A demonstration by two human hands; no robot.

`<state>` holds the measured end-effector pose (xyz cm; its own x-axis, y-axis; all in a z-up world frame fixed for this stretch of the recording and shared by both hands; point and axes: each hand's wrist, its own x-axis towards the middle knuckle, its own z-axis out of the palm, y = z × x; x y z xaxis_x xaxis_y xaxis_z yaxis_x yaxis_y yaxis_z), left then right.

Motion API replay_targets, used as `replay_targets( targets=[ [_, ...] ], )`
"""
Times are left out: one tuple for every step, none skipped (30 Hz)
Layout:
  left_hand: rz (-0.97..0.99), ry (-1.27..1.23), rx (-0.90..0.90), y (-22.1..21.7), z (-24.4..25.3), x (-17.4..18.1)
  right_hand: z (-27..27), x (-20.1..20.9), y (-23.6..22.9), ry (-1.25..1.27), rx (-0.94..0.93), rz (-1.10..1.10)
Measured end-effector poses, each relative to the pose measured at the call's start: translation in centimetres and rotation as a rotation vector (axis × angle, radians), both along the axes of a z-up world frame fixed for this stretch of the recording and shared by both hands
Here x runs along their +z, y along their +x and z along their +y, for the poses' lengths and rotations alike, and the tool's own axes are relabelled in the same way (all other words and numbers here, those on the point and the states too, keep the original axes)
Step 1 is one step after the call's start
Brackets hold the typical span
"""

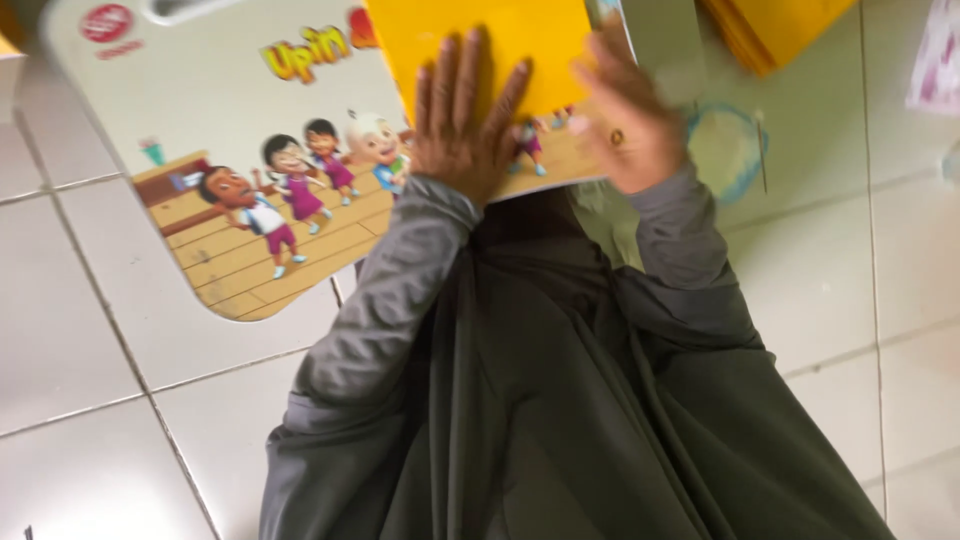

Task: Applying glue to paper flaps and folding them to assemble folders on a lap desk

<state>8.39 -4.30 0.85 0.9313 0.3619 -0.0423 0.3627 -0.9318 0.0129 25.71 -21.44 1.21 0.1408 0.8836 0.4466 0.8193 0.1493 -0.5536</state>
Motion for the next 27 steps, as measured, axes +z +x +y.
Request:
replay_targets(
  targets=[
    [0.008, -0.017, -0.027, 0.2, -0.6, -2.5, -2.0, 0.0, -0.8, -0.017, -0.027, 0.008],
    [-0.294, 0.035, 0.011, 0.6, -0.8, -4.9, -3.4, 0.2, -1.2, 0.200, -0.260, 0.063],
    [-0.596, 0.084, 0.050, 1.1, -1.0, -7.2, -4.8, 0.4, -1.7, 0.417, -0.495, 0.112],
    [-0.593, 0.067, 0.033, 1.7, -1.4, -6.8, -7.0, -3.0, -1.1, 0.406, -0.516, 0.108],
    [-0.633, 0.046, 0.075, 2.2, -1.9, -6.3, -9.3, -6.3, -0.6, 0.231, -0.572, 0.080],
    [-0.679, 0.035, 0.125, 2.9, -1.9, -5.7, -11.1, -9.6, 0.1, 0.063, -0.616, 0.051],
    [-0.681, 0.026, 0.117, 3.4, -2.6, -5.6, -12.6, -12.7, 0.1, 0.060, -0.626, 0.047],
    [-0.652, 0.073, 0.126, 4.0, -2.9, -5.4, -13.5, -15.9, 0.4, -0.090, -0.480, -0.008],
    [-0.622, 0.120, 0.136, 4.5, -3.2, -5.1, -14.3, -19.0, 0.8, -0.237, -0.331, -0.063],
    [-0.622, 0.117, 0.139, 4.6, -3.4, -5.3, -14.3, -21.4, 1.3, -0.241, -0.330, -0.065],
    [-0.618, 0.045, 0.122, 4.7, -3.6, -5.5, -14.4, -23.7, 1.7, -0.249, -0.301, -0.134],
    [-0.614, -0.012, 0.108, 4.5, -3.3, -5.6, -13.6, -26.2, 2.1, -0.244, -0.265, -0.202],
    [-0.614, 0.000, 0.114, 4.4, -3.3, -5.5, -14.0, -27.1, 2.7, -0.233, -0.256, -0.202],
    [-0.610, 0.005, 0.108, 4.4, -3.2, -5.5, -14.4, -28.1, 3.6, -0.213, -0.287, -0.097],
    [-0.606, 0.009, 0.102, 4.4, -3.0, -5.5, -14.5, -29.0, 4.5, -0.194, -0.315, 0.008],
    [-0.613, 0.026, 0.114, 4.5, -2.9, -5.5, -14.7, -26.3, 5.0, -0.180, -0.299, 0.002],
    [-0.496, 0.017, 0.100, 4.6, -2.8, -5.5, -14.9, -23.7, 5.5, -0.227, -0.446, 0.119],
    [-0.377, 0.005, 0.092, 4.5, -2.7, -5.7, -15.2, -21.2, 6.0, -0.279, -0.586, 0.239],
    [-0.382, 0.019, 0.110, 4.6, -2.7, -5.6, -13.9, -16.6, 5.7, -0.270, -0.565, 0.234],
    [-0.359, 0.033, 0.116, 4.6, -2.8, -5.5, -12.7, -11.6, 5.2, -0.133, -0.635, 0.403],
    [-0.336, 0.046, 0.121, 4.6, -2.9, -5.4, -11.9, -6.2, 4.5, 0.003, -0.700, 0.574],
    [-0.342, 0.052, 0.131, 4.6, -3.0, -5.7, -9.6, -3.0, 3.7, 0.007, -0.688, 0.570],
    [-0.402, 0.067, 0.145, 4.7, -3.1, -6.1, -7.4, 0.1, 2.8, 0.041, -0.538, 0.374],
    [-0.460, 0.077, 0.158, 4.7, -3.4, -6.6, -5.5, 3.3, 1.8, 0.068, -0.388, 0.180],
    [-0.465, 0.078, 0.167, 4.7, -3.4, -6.8, -2.8, 3.3, 2.4, 0.068, -0.378, 0.175],
    [-0.628, 0.069, 0.128, 4.6, -3.4, -6.9, 0.0, 3.3, 2.8, 0.030, -0.228, 0.081],
    [-0.790, 0.061, 0.084, 4.6, -3.4, -7.1, 2.8, 3.3, 3.2, -0.010, -0.078, -0.011]
  ],
)
